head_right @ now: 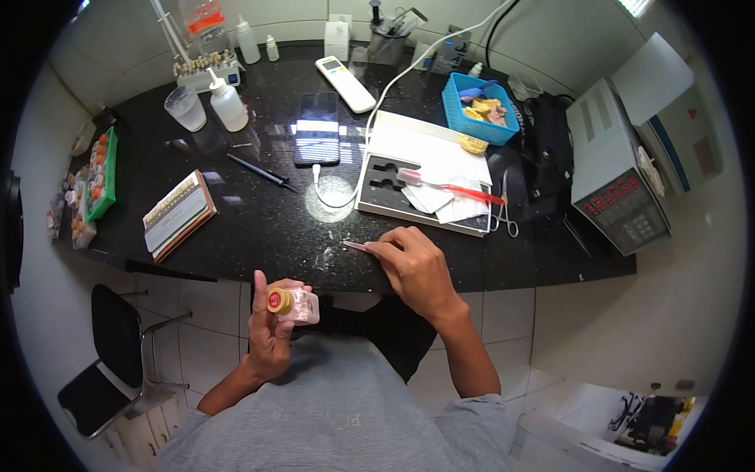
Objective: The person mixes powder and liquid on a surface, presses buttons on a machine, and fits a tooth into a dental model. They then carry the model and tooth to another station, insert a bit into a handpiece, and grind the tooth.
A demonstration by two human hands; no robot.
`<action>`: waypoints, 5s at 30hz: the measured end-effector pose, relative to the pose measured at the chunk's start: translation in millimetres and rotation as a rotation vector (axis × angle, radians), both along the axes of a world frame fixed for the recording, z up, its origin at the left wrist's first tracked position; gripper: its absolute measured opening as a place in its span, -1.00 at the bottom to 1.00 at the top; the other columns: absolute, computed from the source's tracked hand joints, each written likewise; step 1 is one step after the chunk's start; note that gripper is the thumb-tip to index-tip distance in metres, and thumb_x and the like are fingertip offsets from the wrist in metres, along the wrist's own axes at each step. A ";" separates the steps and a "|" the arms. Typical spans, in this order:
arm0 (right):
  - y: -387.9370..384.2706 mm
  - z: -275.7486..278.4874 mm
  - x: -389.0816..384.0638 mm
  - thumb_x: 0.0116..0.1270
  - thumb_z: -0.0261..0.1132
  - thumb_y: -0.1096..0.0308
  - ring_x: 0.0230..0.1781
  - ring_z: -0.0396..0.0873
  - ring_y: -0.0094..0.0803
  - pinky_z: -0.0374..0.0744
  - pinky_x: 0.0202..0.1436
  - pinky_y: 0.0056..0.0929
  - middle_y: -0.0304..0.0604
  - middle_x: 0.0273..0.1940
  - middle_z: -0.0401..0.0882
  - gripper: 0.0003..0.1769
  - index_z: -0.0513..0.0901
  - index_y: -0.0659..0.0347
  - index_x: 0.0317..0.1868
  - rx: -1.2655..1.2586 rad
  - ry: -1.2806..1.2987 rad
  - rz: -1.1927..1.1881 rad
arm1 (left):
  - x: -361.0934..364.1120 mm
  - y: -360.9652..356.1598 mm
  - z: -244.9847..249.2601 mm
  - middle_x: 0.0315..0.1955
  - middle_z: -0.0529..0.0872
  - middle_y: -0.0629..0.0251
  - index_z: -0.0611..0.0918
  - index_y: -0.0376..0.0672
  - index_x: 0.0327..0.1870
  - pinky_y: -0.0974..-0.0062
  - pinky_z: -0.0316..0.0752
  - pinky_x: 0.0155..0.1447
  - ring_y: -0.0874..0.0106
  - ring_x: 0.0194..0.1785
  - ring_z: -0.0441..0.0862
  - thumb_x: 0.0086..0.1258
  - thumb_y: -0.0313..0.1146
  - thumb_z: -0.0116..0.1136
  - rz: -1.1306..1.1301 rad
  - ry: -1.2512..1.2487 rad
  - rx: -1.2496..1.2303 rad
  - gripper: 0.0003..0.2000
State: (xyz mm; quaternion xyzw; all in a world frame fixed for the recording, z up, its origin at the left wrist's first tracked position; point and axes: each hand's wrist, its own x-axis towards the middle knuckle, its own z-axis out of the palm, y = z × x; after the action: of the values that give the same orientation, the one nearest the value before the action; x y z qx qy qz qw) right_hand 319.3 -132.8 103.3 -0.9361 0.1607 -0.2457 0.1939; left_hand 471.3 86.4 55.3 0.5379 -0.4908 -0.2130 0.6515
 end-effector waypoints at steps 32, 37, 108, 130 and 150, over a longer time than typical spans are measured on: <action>34.6 -113.4 -155.3 0.52 0.06 0.42 -0.30 0.51 -0.48 0.53 -0.13 -0.46 -0.11 -0.07 0.57 -0.64 0.51 0.39 0.23 0.223 -0.876 -1.101 | 170.5 -148.4 88.0 -0.02 0.67 0.02 0.50 -0.10 0.27 0.27 0.58 0.05 0.13 -0.01 0.70 0.45 -0.39 0.16 0.399 -0.754 0.305 -0.62; 43.4 -175.0 -161.7 0.45 0.10 0.51 -0.21 0.60 -0.40 0.57 -0.07 -0.45 -0.06 0.00 0.58 -0.64 0.50 0.35 0.22 0.501 -0.785 -1.118 | 183.0 -182.1 79.3 -0.11 0.67 -0.03 0.43 -0.16 0.10 0.19 0.54 0.04 -0.04 0.01 0.67 0.33 -0.48 0.25 0.424 -0.797 0.337 -0.65; -96.9 -288.9 -341.7 0.49 0.21 0.15 -0.32 0.59 -0.27 0.66 -0.27 -0.29 -0.08 -0.38 0.53 -0.60 0.59 0.39 0.03 0.865 -1.080 -1.619 | 50.4 -87.0 13.2 -0.59 0.30 0.45 0.48 -0.25 -0.15 0.63 0.10 -0.42 0.68 -0.51 0.18 0.67 -0.33 -0.16 1.100 -0.280 -0.064 -0.79; -149.8 -25.2 -226.5 0.58 0.13 0.36 -0.61 0.40 -0.65 0.36 -0.59 -0.68 -0.17 -0.43 0.58 -0.79 0.60 0.35 -0.11 -0.005 -0.934 -0.799 | 58.9 -80.0 4.8 -0.36 0.58 0.36 0.50 -0.25 -0.04 0.73 0.21 -0.44 0.71 -0.47 0.31 0.60 -0.42 0.03 1.086 -0.124 -0.103 -0.90; -168.2 -24.7 -164.3 0.42 0.20 0.59 -0.46 0.62 -0.51 0.55 -0.40 -0.57 -0.15 -0.42 0.61 -0.85 0.64 0.33 -0.06 0.051 -0.545 -0.687 | 57.7 -76.3 -1.7 -0.54 0.56 0.37 0.69 -0.31 -0.18 0.70 0.28 -0.44 0.60 -0.51 0.39 0.70 -0.07 -0.25 1.363 -0.171 0.154 -0.49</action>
State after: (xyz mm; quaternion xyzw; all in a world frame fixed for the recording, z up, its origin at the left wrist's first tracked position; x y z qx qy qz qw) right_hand 155.0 -301.1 78.6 -0.7240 0.4118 -0.5300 0.1593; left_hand 528.9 10.2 53.6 0.7860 -0.0763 0.2531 0.5589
